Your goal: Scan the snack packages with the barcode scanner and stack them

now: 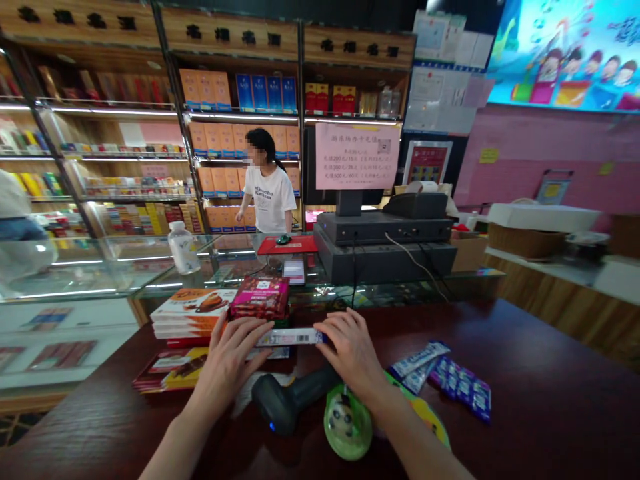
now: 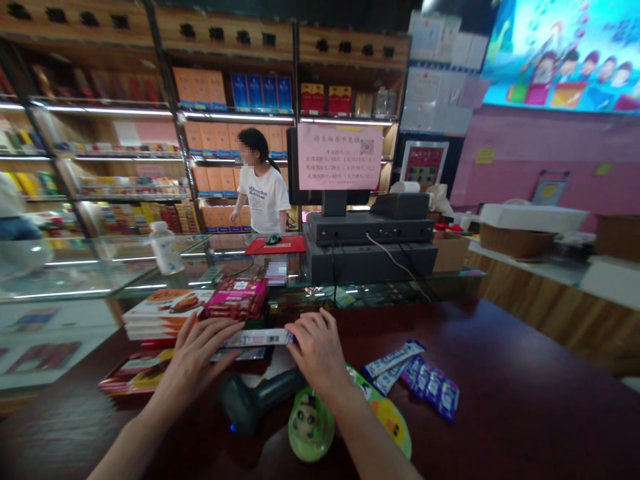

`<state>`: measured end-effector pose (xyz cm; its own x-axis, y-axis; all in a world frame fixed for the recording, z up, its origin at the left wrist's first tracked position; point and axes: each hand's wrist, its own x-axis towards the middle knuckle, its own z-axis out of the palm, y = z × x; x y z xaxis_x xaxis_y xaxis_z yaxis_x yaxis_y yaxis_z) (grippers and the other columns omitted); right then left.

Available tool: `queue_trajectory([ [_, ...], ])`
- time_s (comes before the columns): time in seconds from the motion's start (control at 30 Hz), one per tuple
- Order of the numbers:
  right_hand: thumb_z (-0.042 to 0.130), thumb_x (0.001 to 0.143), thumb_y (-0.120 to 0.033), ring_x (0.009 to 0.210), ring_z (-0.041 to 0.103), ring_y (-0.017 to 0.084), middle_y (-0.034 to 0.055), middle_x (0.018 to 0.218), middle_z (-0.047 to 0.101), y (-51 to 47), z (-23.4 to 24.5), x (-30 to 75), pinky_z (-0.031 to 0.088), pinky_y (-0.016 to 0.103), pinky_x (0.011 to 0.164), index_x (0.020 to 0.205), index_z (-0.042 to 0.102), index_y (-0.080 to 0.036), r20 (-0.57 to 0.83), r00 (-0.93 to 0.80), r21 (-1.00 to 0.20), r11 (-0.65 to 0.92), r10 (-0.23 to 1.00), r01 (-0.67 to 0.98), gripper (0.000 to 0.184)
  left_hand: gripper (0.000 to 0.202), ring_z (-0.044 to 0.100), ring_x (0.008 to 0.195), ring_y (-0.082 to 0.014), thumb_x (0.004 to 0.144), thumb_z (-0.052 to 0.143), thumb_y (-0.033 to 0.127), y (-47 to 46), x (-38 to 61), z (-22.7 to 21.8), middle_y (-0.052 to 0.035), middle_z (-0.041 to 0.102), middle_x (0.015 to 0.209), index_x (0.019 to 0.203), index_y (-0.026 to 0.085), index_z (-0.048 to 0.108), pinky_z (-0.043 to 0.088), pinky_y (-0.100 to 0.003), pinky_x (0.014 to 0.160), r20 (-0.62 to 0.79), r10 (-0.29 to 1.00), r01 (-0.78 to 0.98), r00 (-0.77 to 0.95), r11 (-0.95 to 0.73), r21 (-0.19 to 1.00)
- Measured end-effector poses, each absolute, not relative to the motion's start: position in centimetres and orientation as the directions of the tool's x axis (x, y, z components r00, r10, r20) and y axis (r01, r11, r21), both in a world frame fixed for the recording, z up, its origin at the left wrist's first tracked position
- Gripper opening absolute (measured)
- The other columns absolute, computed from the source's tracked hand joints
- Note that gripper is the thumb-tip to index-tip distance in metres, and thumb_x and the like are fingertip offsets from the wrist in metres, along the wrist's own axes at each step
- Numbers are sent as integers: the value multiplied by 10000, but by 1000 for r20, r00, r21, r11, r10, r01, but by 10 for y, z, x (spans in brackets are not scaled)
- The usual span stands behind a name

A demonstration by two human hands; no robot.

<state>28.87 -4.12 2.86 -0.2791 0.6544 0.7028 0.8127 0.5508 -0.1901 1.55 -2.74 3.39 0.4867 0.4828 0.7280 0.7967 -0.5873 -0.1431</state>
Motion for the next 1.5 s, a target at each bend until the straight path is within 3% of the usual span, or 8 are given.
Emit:
queue_trajectory([
  [0.3, 684, 892, -184, 1123, 612, 238, 31, 1069, 734, -45, 29, 283, 337, 484, 1108, 1143, 664, -255, 737, -300, -130, 563, 606, 816, 261, 288, 630, 1102, -216, 936, 601, 352, -34, 36, 33, -10, 749, 1105, 1212, 300, 664, 150, -537, 1237, 784, 474, 783, 401, -621, -25],
  [0.5, 688, 896, -201, 1131, 611, 236, 32, 1061, 738, -45, 26, 282, 337, 476, 1118, 1130, 675, -241, 742, -309, -117, 569, 595, 814, 237, 343, 624, 1105, -209, 927, 622, 368, -28, 31, 29, 6, 735, 1106, 1268, 335, 630, 65, -517, 1251, 757, 473, 770, 450, -635, -61],
  [0.67, 676, 902, -205, 1146, 606, 239, 42, 1097, 737, -46, 26, 280, 343, 488, 1120, 1186, 667, -244, 729, -323, -116, 574, 604, 810, 287, 331, 612, 1119, -220, 931, 618, 355, -30, 31, 31, 6, 732, 1095, 1261, 352, 639, 98, -547, 1236, 752, 506, 798, 422, -602, -42],
  [0.83, 616, 934, -250, 1264, 545, 250, 100, 1352, 631, -49, 29, 280, 374, 482, 1116, 1422, 515, -231, 714, -355, -97, 587, 604, 804, 499, 276, 601, 1123, -233, 953, 576, 331, -32, 30, 32, -16, 723, 1118, 1217, 329, 658, 130, -571, 1224, 783, 507, 837, 361, -546, -32],
  [0.97, 556, 963, -235, 1258, 542, 243, 107, 1334, 638, -55, 33, 283, 382, 475, 1111, 1400, 529, -210, 709, -391, -110, 639, 587, 761, 439, 306, 575, 1154, -250, 945, 588, 326, -31, 21, 34, -41, 680, 1206, 1247, 331, 636, 156, -594, 1209, 817, 492, 875, 299, -484, -29],
  [1.07, 619, 939, -281, 1215, 560, 233, 90, 1277, 667, -63, 39, 286, 390, 439, 1095, 1336, 576, -202, 627, -499, -154, 723, 598, 673, 407, 327, 562, 1126, -263, 931, 606, 316, -29, 12, 33, -63, 662, 1190, 1256, 324, 640, 220, -601, 1184, 839, 477, 899, 263, -436, -34],
  [1.23, 796, 783, -436, 1225, 557, 245, 62, 1293, 659, -72, 37, 287, 384, 410, 1088, 1399, 536, -259, 403, -648, -265, 760, 646, 593, 692, 344, 559, 1081, -261, 935, 593, 301, -29, 3, 32, -67, 655, 1134, 1275, 326, 638, 260, -601, 1163, 846, 477, 915, 238, -402, -30],
  [1.5, 703, 850, -277, 1138, 612, 215, 26, 1159, 712, -69, 17, 277, 288, 433, 1147, 1391, 549, -316, 340, -672, -290, 753, 658, 590, 564, 351, 562, 1094, -255, 939, 588, 299, -27, -1, 27, -53, 652, 1107, 1284, 349, 628, 228, -590, 1186, 855, 476, 928, 205, -373, -15],
])
